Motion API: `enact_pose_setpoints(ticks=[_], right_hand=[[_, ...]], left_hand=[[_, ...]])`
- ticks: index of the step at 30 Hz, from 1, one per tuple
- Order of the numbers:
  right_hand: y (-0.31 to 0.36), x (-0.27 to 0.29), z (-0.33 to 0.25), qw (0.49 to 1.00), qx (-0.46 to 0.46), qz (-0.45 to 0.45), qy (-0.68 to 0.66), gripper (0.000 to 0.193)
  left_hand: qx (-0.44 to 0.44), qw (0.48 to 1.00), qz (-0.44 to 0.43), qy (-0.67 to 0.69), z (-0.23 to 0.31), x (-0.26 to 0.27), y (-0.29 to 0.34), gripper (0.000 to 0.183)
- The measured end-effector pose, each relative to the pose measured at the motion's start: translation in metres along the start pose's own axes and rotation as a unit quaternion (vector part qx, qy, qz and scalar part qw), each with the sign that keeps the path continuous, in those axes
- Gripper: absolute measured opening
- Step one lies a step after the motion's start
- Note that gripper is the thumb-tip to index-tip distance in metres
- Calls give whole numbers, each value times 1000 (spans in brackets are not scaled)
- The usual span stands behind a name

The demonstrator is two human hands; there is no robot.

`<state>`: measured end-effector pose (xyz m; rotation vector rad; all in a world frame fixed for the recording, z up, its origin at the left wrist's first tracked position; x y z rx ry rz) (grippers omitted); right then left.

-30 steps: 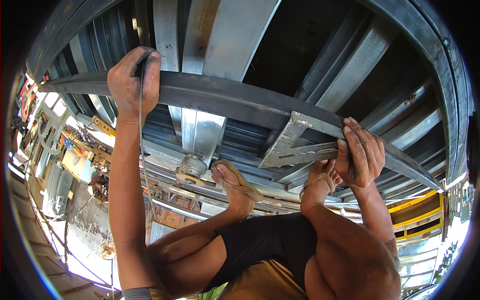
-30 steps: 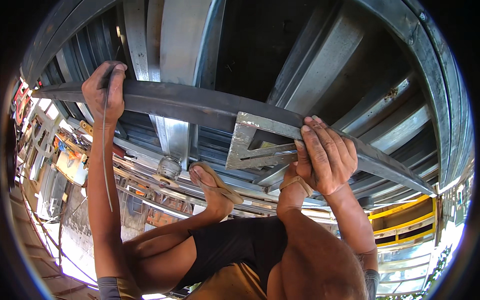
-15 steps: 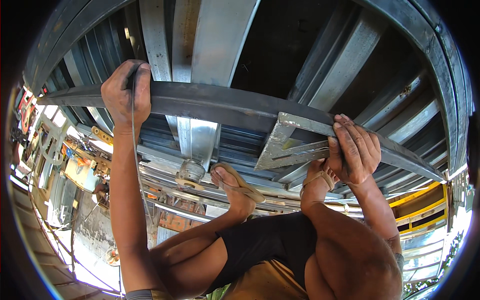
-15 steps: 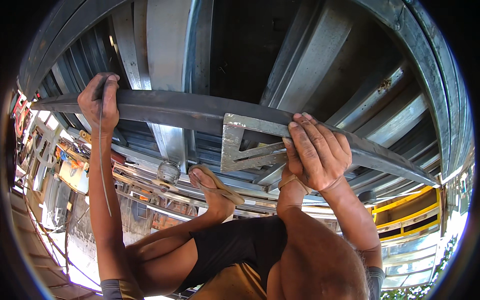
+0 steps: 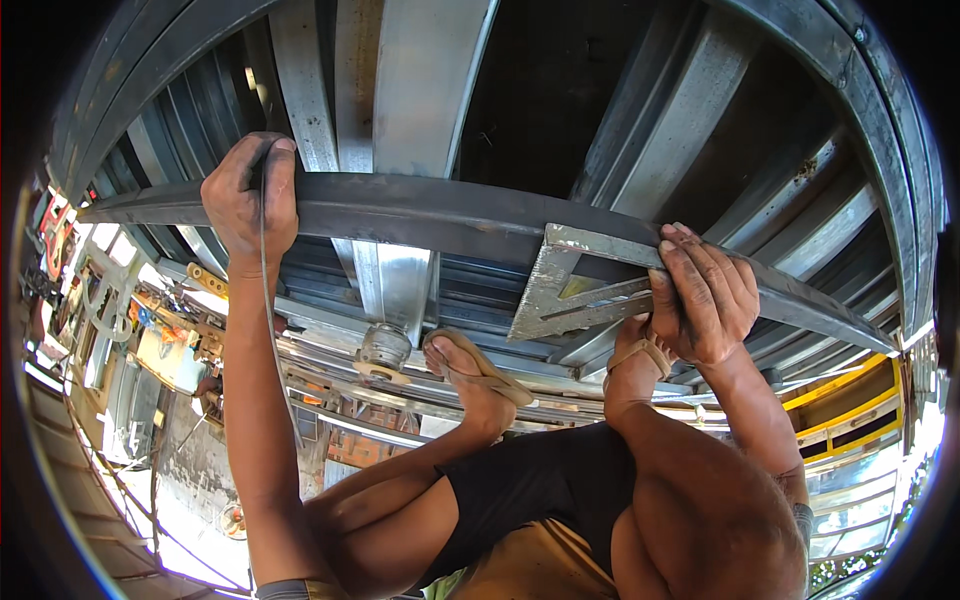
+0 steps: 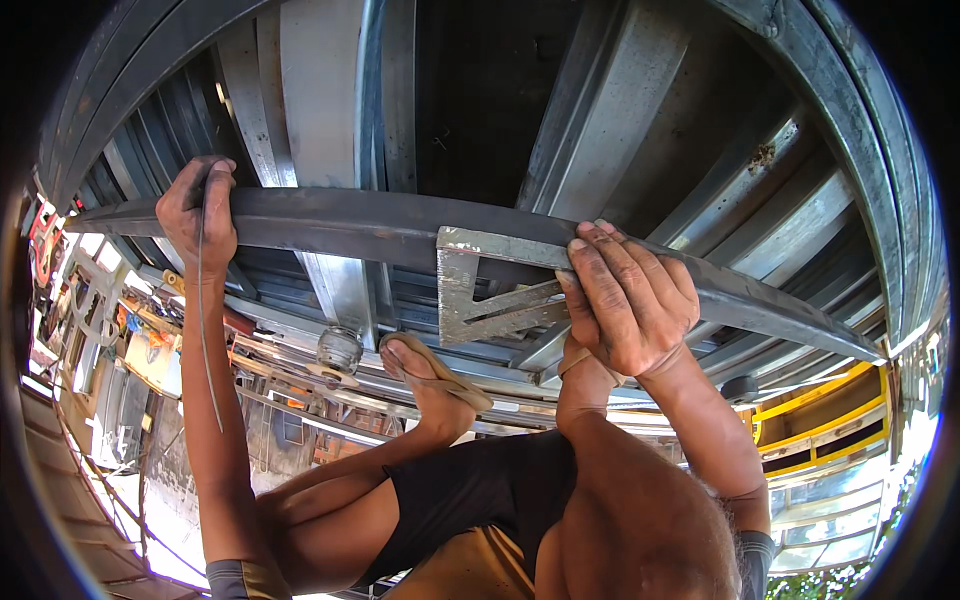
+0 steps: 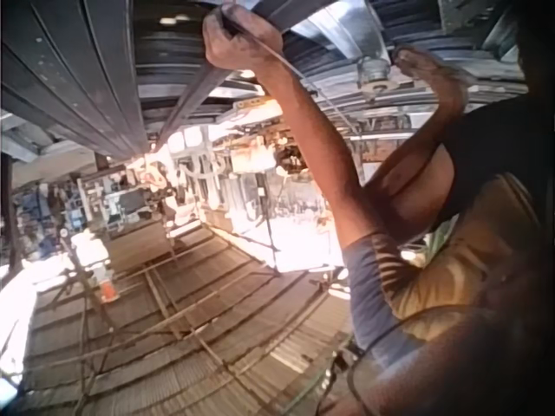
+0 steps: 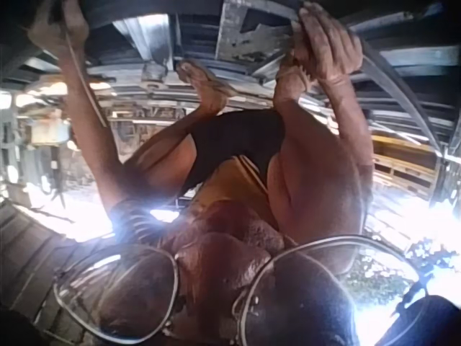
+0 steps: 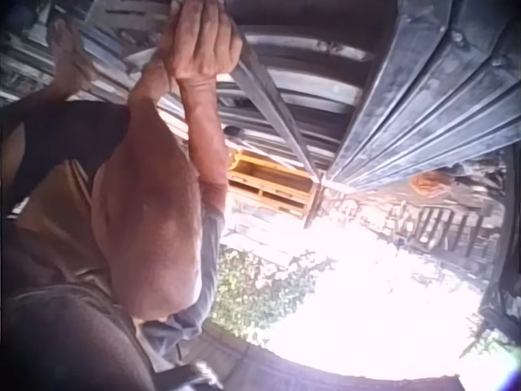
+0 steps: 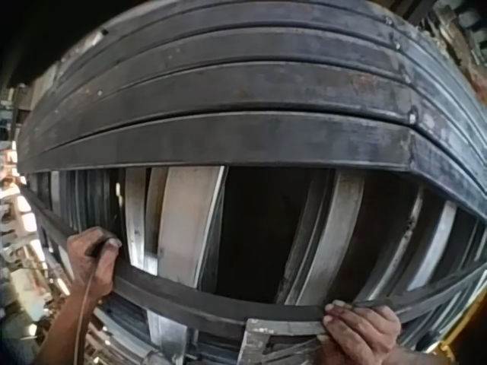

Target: The person measures metal beams with a tape measure, aligns a triangle ruler, and marks cutting lines using a metal rod before handling an angle grinder.

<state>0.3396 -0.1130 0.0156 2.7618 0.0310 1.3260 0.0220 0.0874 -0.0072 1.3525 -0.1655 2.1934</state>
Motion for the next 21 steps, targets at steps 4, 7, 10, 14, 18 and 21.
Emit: enact_pose_setpoints(ticks=[4,7,10,14,18,21], right_hand=[[1,0,0,1000,2,3,-1,28],[0,0,0,1000,1,0,3,28],[1,0,0,1000,3,5,-1,29],[0,1,-1,1000,11,4,-3,29],[1,-1,-1,1000,11,-1,5,28],[1,-1,-1,1000,10,-1,6,27]], left_hand=[[-10,1000,0,-3,1,0,0,15],[-17,1000,-4,-6,0,0,1,17],[-13,1000,-5,-7,0,0,0,17],[-20,1000,-6,-9,2,0,0,16],[-21,1000,-5,-16,1,0,1,15],[-24,1000,-5,-15,1,1,0,15]])
Point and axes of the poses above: each hand's wrist, its own y-axis away from the middle knuckle, its own x-axis out of the back of the hand, z = x × y, the point moved 8 cm from there along -y, towards the middle knuckle, and after that the axes turned 10 degrees about -x, right-handed, at the moved point
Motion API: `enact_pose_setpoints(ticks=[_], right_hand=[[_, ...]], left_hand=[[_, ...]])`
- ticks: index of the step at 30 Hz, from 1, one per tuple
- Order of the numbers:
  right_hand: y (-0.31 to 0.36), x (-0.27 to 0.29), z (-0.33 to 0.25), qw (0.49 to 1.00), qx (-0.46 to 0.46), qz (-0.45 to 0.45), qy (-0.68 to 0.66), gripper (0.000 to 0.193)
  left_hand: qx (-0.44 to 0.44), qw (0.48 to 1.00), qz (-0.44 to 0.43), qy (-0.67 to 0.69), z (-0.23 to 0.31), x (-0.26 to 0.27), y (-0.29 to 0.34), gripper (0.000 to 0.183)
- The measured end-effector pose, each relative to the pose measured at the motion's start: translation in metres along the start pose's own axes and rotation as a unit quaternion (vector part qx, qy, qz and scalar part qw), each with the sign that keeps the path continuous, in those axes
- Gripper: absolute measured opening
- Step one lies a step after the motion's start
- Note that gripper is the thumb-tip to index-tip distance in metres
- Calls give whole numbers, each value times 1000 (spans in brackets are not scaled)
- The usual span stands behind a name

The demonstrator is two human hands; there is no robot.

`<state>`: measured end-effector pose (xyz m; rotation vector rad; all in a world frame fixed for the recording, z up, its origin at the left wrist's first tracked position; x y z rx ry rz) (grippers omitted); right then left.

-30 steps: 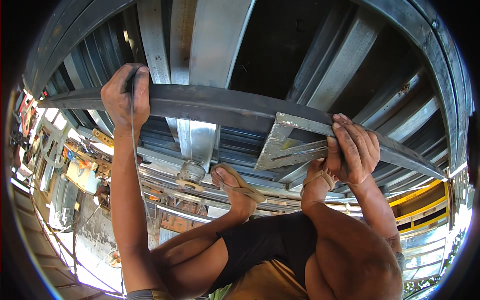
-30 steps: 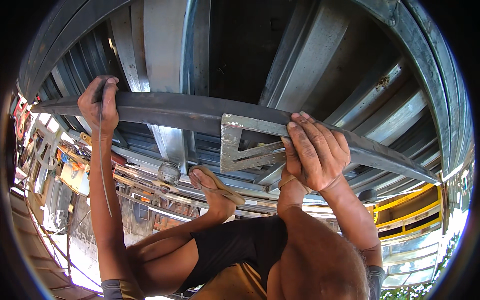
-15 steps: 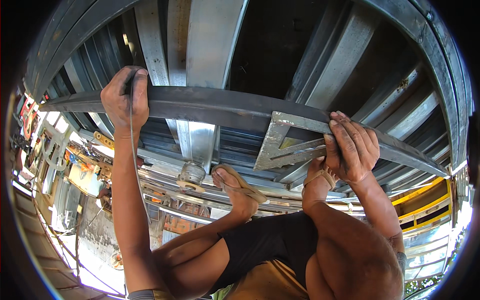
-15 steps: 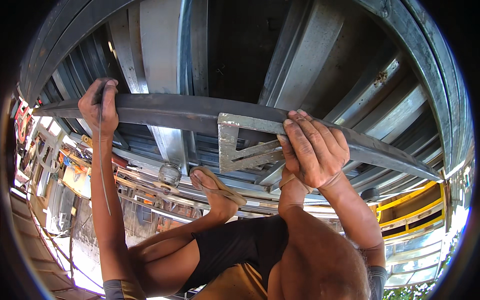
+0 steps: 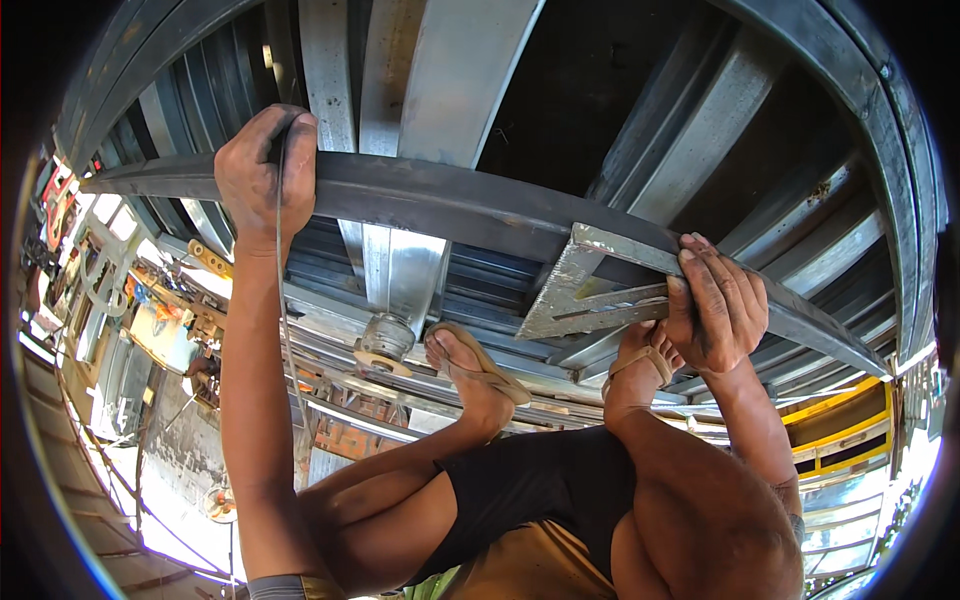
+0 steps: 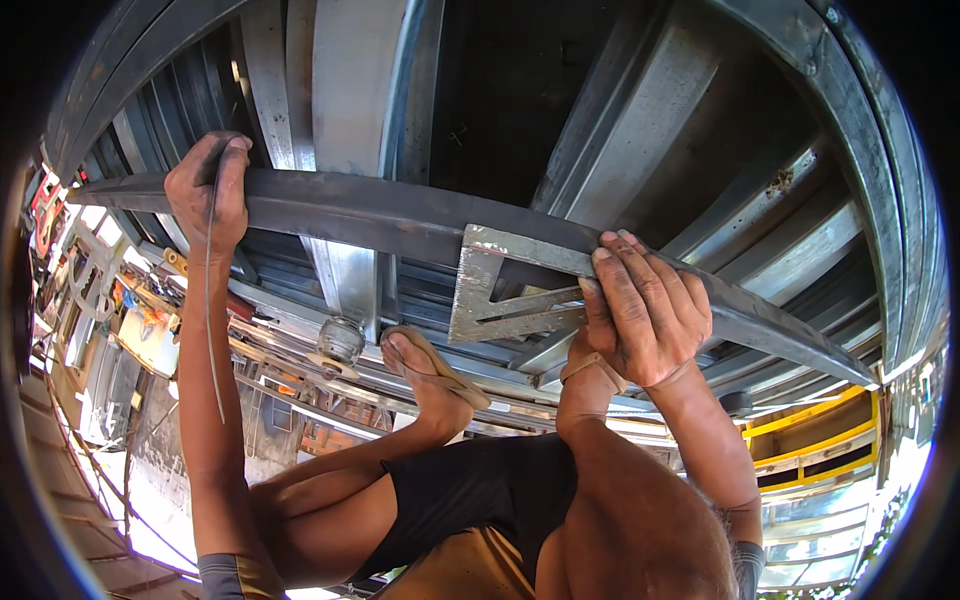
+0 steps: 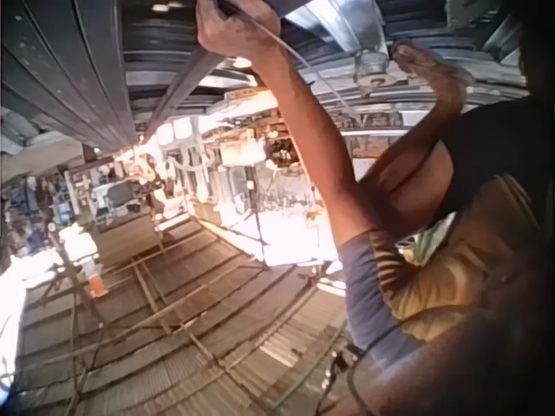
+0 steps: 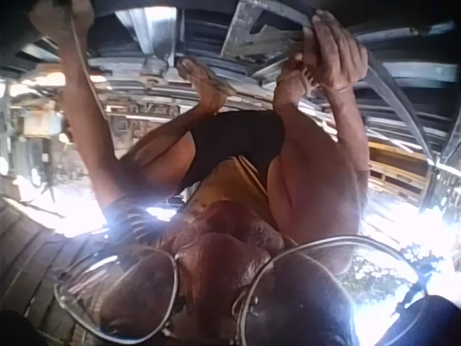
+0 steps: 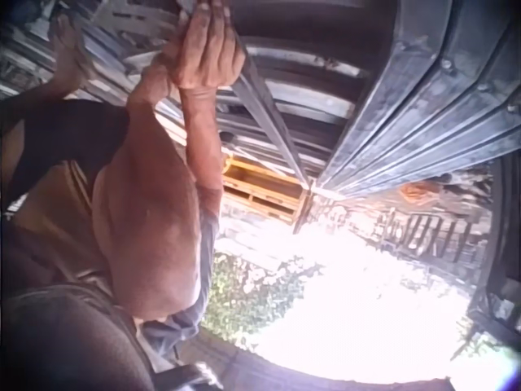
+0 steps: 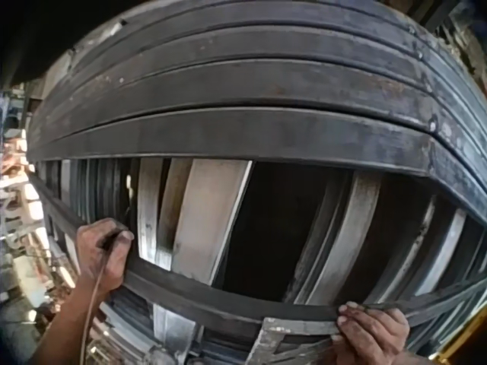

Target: The person measures metal beams with a tape measure, aligns a triangle ruler, and marks cutting lines using a metal rod before handling an angle grinder.

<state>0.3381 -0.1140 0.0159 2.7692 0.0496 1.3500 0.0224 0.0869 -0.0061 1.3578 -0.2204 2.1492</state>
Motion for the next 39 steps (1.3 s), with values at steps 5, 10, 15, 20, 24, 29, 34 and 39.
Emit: enact_pose_setpoints(ticks=[5,10,15,20,24,29,34,39], right_hand=[[0,-1,0,1000,1,-3,1,27],[2,-1,1,1000,-2,-11,9,27],[1,-2,1,1000,0,-2,5,27],[1,-1,2,1000,-6,5,-1,26],[2,-1,4,1000,-9,19,-13,25],[2,0,3,999,-13,29,-8,27],[1,0,2,1000,-14,27,-5,28],[1,1,3,999,-13,31,-4,28]], left_hand=[[-11,1000,-1,2,1,0,1,15],[0,1000,-1,0,-1,-2,1,16],[-3,1000,-4,-8,-2,0,2,16],[-6,1000,-4,-7,-1,0,1,16],[-8,1000,-1,-2,-1,-1,1,16],[1,1000,15,13,-4,-1,2,15],[0,1000,12,12,-2,0,0,15],[-2,1000,16,17,-2,0,1,15]])
Point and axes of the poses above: each hand's wrist, its own y-axis away from the middle knuckle, its own x-axis out of the back of the hand, z = x × y, the point moved 8 cm from there along -y, towards the middle knuckle, and after that the axes turned 10 degrees about -x, right-handed, at the moved point
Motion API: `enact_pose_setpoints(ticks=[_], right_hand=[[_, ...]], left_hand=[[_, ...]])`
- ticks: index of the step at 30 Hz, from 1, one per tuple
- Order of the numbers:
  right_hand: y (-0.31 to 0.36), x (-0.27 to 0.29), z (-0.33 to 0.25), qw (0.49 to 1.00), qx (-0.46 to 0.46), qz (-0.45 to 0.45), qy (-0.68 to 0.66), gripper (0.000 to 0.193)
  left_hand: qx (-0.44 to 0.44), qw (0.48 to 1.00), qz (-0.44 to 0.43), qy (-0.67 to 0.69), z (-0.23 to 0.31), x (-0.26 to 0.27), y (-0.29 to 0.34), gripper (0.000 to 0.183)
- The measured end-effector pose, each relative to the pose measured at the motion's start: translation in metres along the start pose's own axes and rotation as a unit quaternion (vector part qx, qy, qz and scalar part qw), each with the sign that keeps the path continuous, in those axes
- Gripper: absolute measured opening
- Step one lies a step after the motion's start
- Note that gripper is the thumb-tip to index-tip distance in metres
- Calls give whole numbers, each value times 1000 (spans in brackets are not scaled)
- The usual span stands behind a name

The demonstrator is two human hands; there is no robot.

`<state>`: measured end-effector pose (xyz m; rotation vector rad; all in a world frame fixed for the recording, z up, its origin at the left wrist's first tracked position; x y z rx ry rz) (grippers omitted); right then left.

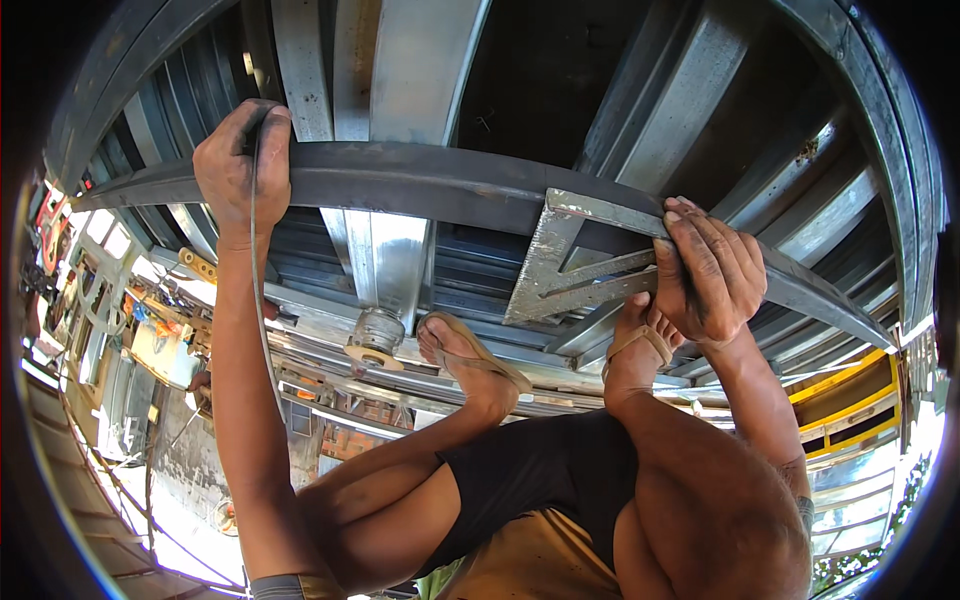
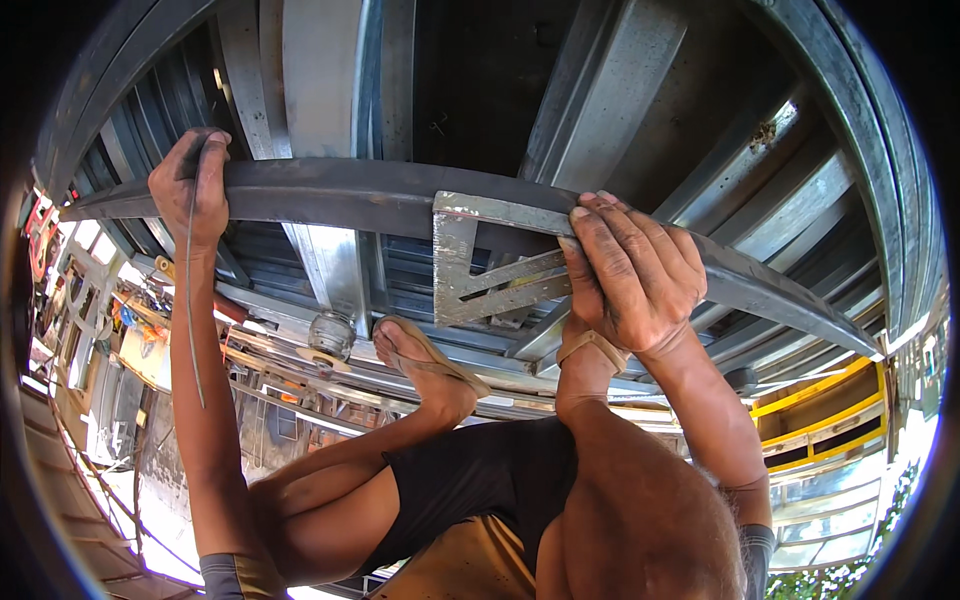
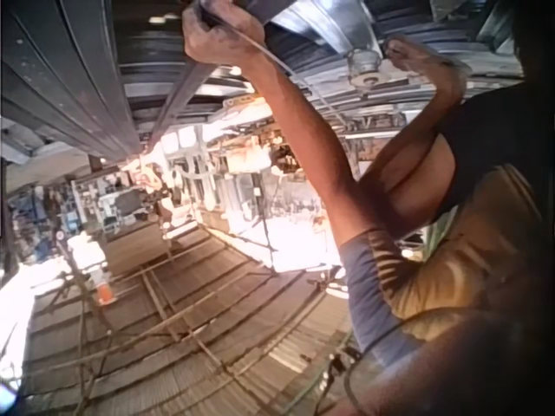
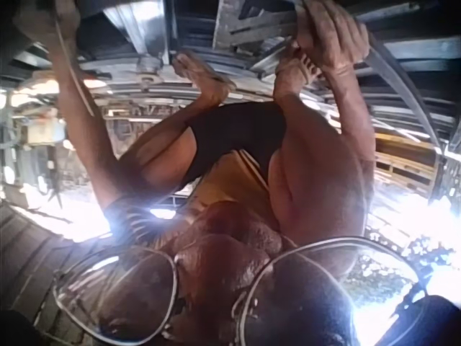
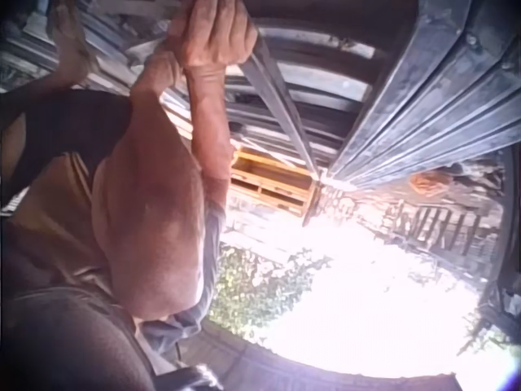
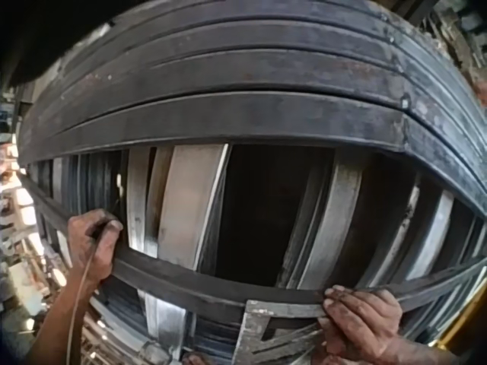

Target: The person measures metal beams with a tape measure, aligns a triangle ruler, and marks cutting lines using a metal rod before handling an angle grinder.

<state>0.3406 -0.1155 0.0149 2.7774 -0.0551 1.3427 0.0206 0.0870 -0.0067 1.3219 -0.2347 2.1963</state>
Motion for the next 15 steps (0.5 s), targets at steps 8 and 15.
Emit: enact_pose_setpoints(ticks=[8,15], right_hand=[[-1,1,-1,1000,-2,1,4,27],[-1,1,-1,1000,-3,5,5,28]], left_hand=[[19,1000,-21,-10,-4,-2,2,17],[4,1000,-16,-13,-1,-2,1,18]])
Point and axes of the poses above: each hand's wrist, its own y-axis away from the middle knuckle, its own x-axis out of the back of the hand, z = x × y, the point moved 8 cm from there along -y, towards the middle knuckle, and after that the axes turned 10 degrees about -x, right-handed, at the moved point
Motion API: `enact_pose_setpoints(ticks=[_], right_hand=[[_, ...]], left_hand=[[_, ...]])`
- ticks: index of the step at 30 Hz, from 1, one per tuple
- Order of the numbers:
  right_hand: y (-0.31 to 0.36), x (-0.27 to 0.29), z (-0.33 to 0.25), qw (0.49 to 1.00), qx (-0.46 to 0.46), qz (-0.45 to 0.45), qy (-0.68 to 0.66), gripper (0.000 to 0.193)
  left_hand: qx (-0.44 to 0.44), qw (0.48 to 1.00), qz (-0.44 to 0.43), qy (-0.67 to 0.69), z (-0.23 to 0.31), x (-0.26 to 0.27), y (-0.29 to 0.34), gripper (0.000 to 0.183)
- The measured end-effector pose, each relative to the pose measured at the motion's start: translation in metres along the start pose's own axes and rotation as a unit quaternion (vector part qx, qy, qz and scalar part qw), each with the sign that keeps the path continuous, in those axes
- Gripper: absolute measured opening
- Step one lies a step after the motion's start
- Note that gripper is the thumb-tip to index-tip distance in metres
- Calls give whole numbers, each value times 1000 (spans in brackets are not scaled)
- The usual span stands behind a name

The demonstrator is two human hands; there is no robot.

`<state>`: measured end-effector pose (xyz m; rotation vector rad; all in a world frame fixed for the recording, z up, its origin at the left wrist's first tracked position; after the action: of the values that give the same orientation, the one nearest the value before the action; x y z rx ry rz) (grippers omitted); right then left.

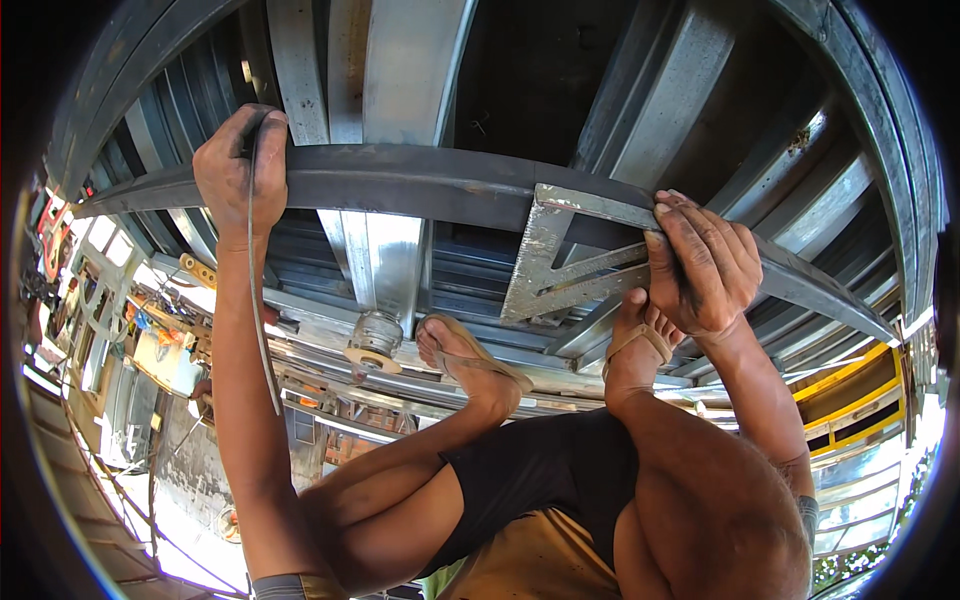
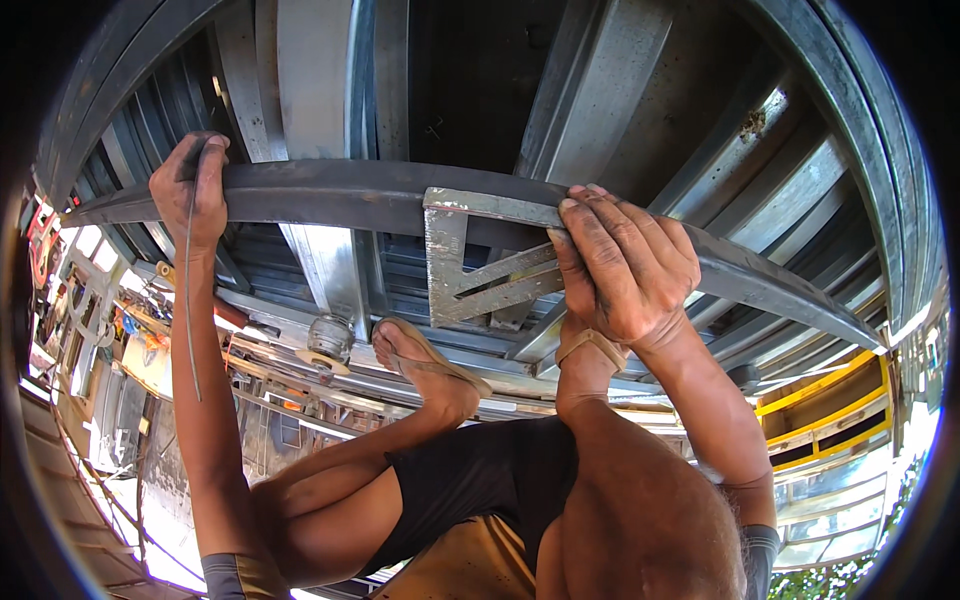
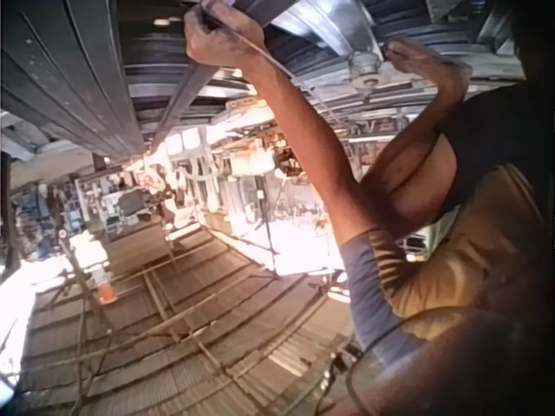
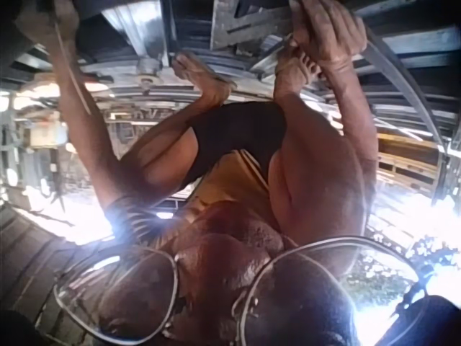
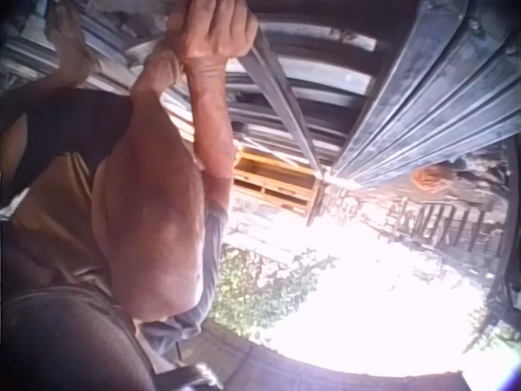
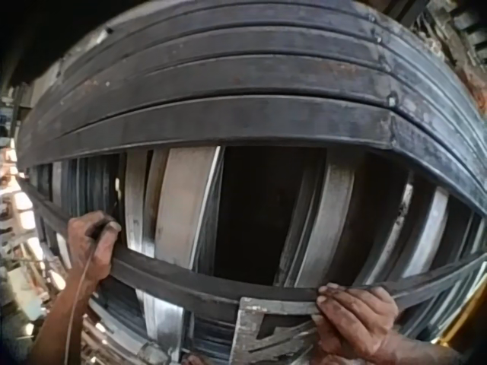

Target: The person measures metal beams with a tape measure, aligns a triangle ruler, and marks cutting lines using a metal rod before handling an angle grinder.

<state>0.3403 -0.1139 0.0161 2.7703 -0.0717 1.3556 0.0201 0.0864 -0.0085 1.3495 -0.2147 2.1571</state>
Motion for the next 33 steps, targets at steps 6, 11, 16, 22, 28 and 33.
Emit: enact_pose_setpoints(ticks=[6,11,16,22,28,33], right_hand=[[1,-1,-1,1000,-3,8,10,29],[-1,0,-3,1000,-13,14,18,27],[-5,-3,-5,998,-31,-9,46,19],[-5,-4,-6,997,-24,9,66,22],[-2,-5,-6,996,-28,21,76,20],[-3,-4,-9,996,-30,26,79,19]], left_hand=[[7,1000,-2,-11,0,0,0,19],[-5,1000,2,-7,1,-1,-1,19],[3,1000,12,-6,1,0,1,21],[-17,999,29,-11,1,2,1,20],[-14,999,28,-17,0,0,1,23],[-12,999,32,-27,-2,1,2,23]])
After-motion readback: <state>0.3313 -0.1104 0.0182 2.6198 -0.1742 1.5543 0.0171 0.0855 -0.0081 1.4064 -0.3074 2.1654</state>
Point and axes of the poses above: each hand's wrist, its own y-axis away from the middle knuckle, its own x-axis out of the back of the hand, z = x × y, the point moved 8 cm from there along -y, towards the middle knuckle, and after that the axes turned 10 degrees about -x, right-handed, at the moved point
